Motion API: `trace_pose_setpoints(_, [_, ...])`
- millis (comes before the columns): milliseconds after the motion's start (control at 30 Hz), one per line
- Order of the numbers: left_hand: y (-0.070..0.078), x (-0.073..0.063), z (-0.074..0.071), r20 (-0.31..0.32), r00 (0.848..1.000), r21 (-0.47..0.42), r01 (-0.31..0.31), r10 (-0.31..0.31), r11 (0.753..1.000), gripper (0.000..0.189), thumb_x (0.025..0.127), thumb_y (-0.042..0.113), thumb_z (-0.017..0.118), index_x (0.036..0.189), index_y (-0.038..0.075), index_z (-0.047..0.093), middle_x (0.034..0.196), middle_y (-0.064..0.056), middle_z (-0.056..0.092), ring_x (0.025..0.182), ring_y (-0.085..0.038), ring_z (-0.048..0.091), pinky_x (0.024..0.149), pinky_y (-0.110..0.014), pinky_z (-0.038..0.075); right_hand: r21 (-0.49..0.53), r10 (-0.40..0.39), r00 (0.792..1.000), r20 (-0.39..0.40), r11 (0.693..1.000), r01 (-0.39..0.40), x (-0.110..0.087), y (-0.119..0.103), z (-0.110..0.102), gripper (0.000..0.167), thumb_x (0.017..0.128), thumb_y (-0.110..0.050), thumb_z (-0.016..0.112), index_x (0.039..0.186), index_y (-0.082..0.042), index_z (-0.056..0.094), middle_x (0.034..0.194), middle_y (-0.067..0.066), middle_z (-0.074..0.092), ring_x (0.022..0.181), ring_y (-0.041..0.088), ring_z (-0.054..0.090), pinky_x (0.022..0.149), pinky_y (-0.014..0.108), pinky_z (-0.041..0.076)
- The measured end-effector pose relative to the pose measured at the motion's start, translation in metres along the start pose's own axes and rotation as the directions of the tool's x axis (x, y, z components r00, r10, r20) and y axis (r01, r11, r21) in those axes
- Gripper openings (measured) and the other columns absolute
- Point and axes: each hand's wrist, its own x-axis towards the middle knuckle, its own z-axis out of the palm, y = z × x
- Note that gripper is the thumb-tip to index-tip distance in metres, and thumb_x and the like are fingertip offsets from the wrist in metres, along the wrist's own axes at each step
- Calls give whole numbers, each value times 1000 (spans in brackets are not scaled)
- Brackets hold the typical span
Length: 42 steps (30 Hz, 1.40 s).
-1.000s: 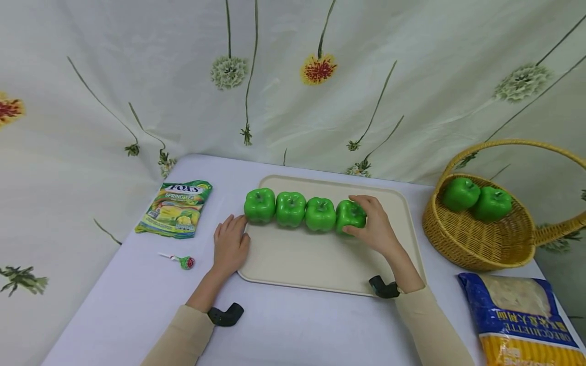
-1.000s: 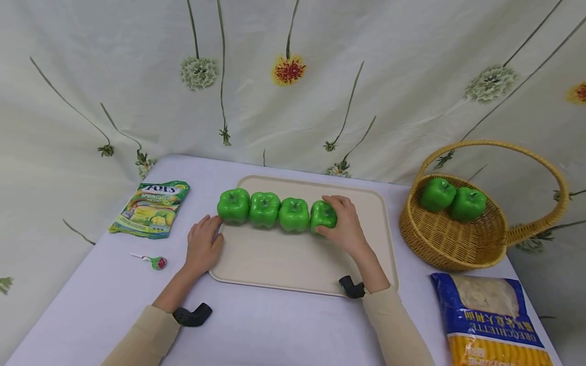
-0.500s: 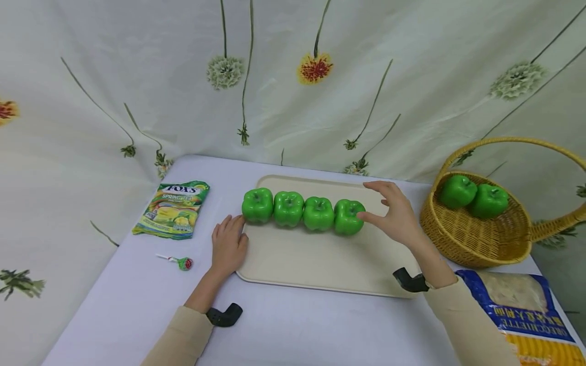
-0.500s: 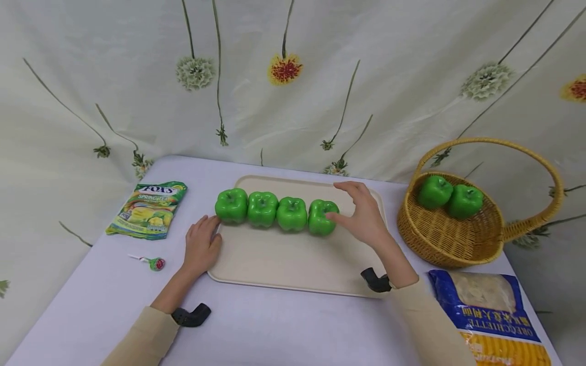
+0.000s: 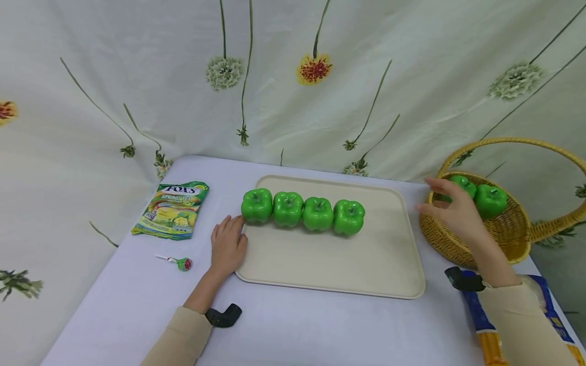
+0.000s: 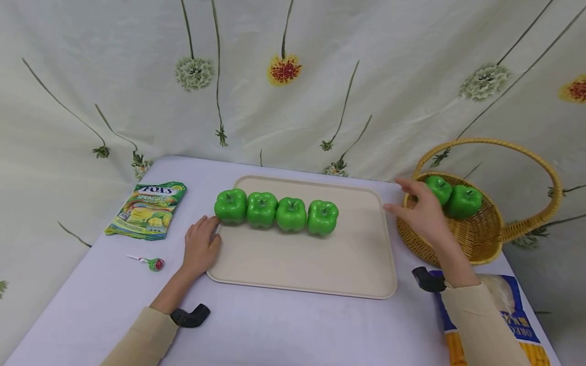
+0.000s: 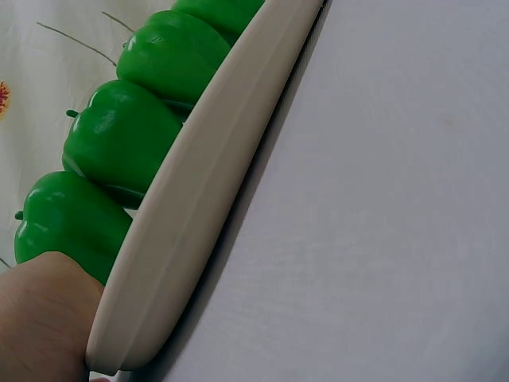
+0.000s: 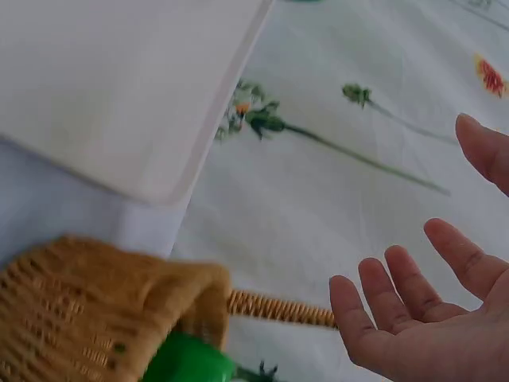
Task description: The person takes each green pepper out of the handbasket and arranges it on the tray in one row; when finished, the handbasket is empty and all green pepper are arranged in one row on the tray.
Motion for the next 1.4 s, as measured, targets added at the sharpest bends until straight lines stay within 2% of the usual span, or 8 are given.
trace_pose_setpoints(233, [-3,1,1,-9,1000,4,-12,12,1000,46,91,4,45,136,-6,50,143,-24,48,142,-46,27,116,-65,8,65,216,967,-132,976,-209,2,50,-59,75,93,-45,60,156,-25,23,160,14,25,145,36,24,110,57,31])
trace_pose_setpoints(367, [-4,1,2,-14,1000,3,-14,14,1000,46,91,4,46,136,-5,50,143,-24,49,142,-46,28,115,-65,8,146,321,907,-274,946,-291,22,105,-86,73,91,-45,62,154,-36,25,161,-1,25,148,24,25,115,45,32])
trace_pose_setpoints(500, [-4,1,2,-9,1000,5,-9,9,1000,46,91,4,46,136,-5,50,143,-24,48,142,-46,27,116,-65,8,184,369,847,-383,929,-322,45,159,-105,77,84,-56,64,149,-47,25,160,-12,21,150,19,21,118,50,26])
trace_pose_setpoints(700, [-5,1,2,-11,1000,3,-11,11,1000,46,91,3,46,137,-5,50,143,-24,49,142,-46,27,116,-65,7,219,472,785,-401,882,-418,58,162,-118,85,85,-54,64,152,-46,13,164,-7,12,152,23,13,120,55,20])
trace_pose_setpoints(900, [-6,1,4,-13,1000,2,-13,13,1000,46,92,3,46,137,-5,49,143,-24,49,142,-46,27,116,-65,7,194,455,804,-384,891,-412,69,208,-125,100,74,-69,63,151,-50,2,166,-1,2,151,36,6,116,63,18])
trace_pose_setpoints(1100, [-7,0,6,-3,1000,7,-3,3,1000,47,92,3,45,138,-5,48,144,-24,48,143,-46,26,116,-65,7,206,494,799,-342,869,-449,77,251,-125,103,74,-68,64,152,-48,-1,166,6,-2,150,42,3,115,66,17])
trace_pose_setpoints(1200, [-8,1,7,-9,1000,11,-6,6,1000,47,92,3,46,138,-5,48,143,-24,48,143,-45,26,116,-65,7,197,505,803,-315,863,-465,71,242,-120,103,75,-69,63,153,-44,-1,165,9,-2,149,45,4,114,67,18])
trace_pose_setpoints(1400, [-6,0,6,-23,1000,18,-13,14,1000,46,91,3,46,136,-6,50,142,-24,50,141,-46,29,115,-66,9,189,500,842,-201,863,-468,50,177,-106,99,86,-58,60,157,-27,0,164,17,-5,147,50,0,113,68,15])
